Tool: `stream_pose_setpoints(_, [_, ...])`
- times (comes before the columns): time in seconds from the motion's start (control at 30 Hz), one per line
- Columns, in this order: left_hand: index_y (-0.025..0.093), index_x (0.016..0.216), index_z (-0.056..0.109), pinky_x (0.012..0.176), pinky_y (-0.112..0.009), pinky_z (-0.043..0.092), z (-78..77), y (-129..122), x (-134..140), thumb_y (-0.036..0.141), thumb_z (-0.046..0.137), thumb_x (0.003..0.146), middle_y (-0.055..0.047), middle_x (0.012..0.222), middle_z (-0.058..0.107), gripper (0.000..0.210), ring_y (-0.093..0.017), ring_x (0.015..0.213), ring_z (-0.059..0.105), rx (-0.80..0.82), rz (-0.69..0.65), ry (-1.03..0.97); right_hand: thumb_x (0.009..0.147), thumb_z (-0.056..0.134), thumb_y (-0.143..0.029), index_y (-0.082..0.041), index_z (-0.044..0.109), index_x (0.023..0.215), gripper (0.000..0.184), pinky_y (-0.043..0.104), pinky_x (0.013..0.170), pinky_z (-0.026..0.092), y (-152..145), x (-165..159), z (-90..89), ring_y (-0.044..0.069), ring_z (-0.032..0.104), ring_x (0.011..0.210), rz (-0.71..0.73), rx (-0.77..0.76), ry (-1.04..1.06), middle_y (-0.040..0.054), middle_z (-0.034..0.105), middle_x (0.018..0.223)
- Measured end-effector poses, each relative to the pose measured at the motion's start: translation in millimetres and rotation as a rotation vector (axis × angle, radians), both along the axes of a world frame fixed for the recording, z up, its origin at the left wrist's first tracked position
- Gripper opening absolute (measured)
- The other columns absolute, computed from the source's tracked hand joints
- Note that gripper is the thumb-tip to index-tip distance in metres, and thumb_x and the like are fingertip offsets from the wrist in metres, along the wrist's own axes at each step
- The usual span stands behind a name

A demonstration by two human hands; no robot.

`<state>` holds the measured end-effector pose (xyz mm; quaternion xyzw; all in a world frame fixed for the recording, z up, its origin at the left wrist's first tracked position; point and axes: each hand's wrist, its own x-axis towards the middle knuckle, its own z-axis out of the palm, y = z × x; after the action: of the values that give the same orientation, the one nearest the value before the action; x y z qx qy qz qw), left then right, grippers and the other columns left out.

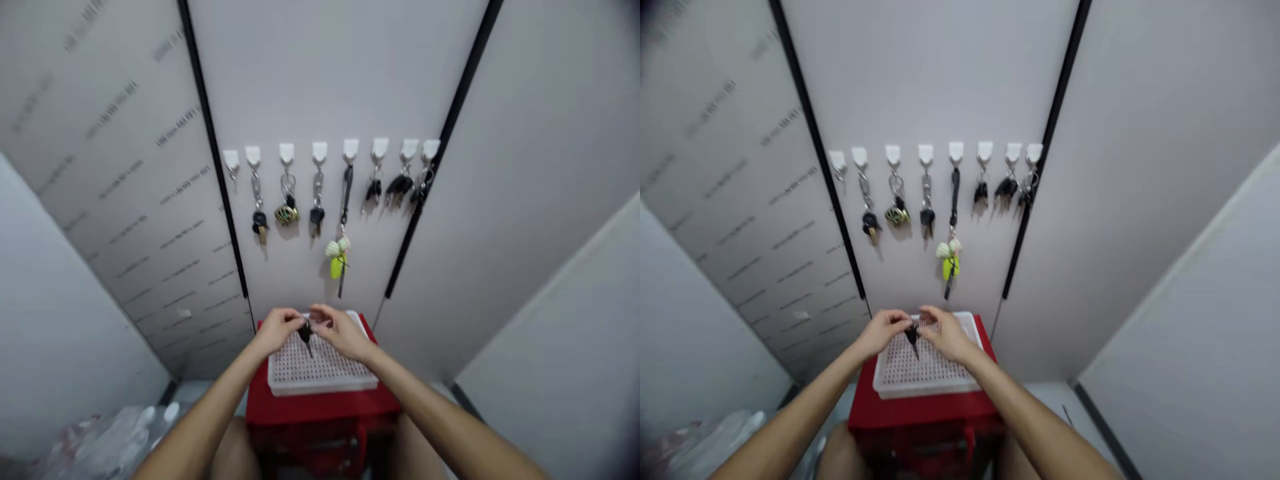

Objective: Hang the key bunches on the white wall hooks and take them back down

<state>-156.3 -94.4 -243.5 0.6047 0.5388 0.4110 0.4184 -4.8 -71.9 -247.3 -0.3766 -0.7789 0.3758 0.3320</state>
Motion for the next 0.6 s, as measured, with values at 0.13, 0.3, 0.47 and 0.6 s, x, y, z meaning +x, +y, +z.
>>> stream_pose_setpoints(0.13, [0.019, 0.048, 0.054, 0.050, -0.023, 0.037, 46.8, 2.4, -27.4, 0.024, 0.048, 0.056, 0.002, 0.047, 0.053, 0.011, -0.011, 0.048, 0.046, 0.120, 0.048, 0.019, 0.063, 0.042, -0.025, -0.023, 0.046, 0.065, 0.006, 0.028, 0.053, 0.041, 7.1, -44.1, 36.6, 0.015, 0.052, 0.055, 0.051, -0.015, 0.066, -0.0005, 0.054, 0.054])
stream_pose_setpoints(0.3, [0.016, 0.053, 0.053, 0.049, -0.022, 0.037, 120.6, 15.8, -70.9, 0.027, 0.048, 0.056, 0.001, 0.048, 0.051, 0.013, -0.009, 0.046, 0.045, 0.278, 0.220, -0.030, 0.061, 0.041, -0.027, -0.019, 0.045, 0.054, 0.012, 0.023, 0.049, 0.041, 27.2, -105.8, 108.0, 0.012, 0.050, 0.050, -0.057, 0.185, 0.129, -0.0005, 0.052, 0.050])
stream_pose_setpoints(0.47, [0.012, 0.064, 0.056, 0.052, -0.022, 0.037, 191.6, 44.1, -101.7, 0.026, 0.045, 0.058, -0.001, 0.056, 0.055, 0.019, -0.008, 0.049, 0.046, 0.436, 0.450, 0.008, 0.064, 0.037, -0.028, -0.015, 0.050, 0.062, 0.018, 0.020, 0.052, 0.040, 59.4, -157.0, 178.9, 0.009, 0.051, 0.053, -0.191, 0.298, 0.182, 0.0004, 0.054, 0.057])
stream_pose_setpoints(0.6, [0.012, 0.063, 0.059, 0.057, -0.024, 0.036, 220.6, 63.6, -108.4, 0.020, 0.045, 0.059, -0.005, 0.060, 0.058, 0.017, -0.012, 0.056, 0.049, 0.567, 0.728, 0.342, 0.063, 0.040, -0.023, -0.014, 0.053, 0.062, 0.016, 0.020, 0.053, 0.040, 80.6, -180.1, 209.0, 0.010, 0.052, 0.055, -0.346, 0.355, 0.139, 0.0024, 0.056, 0.059])
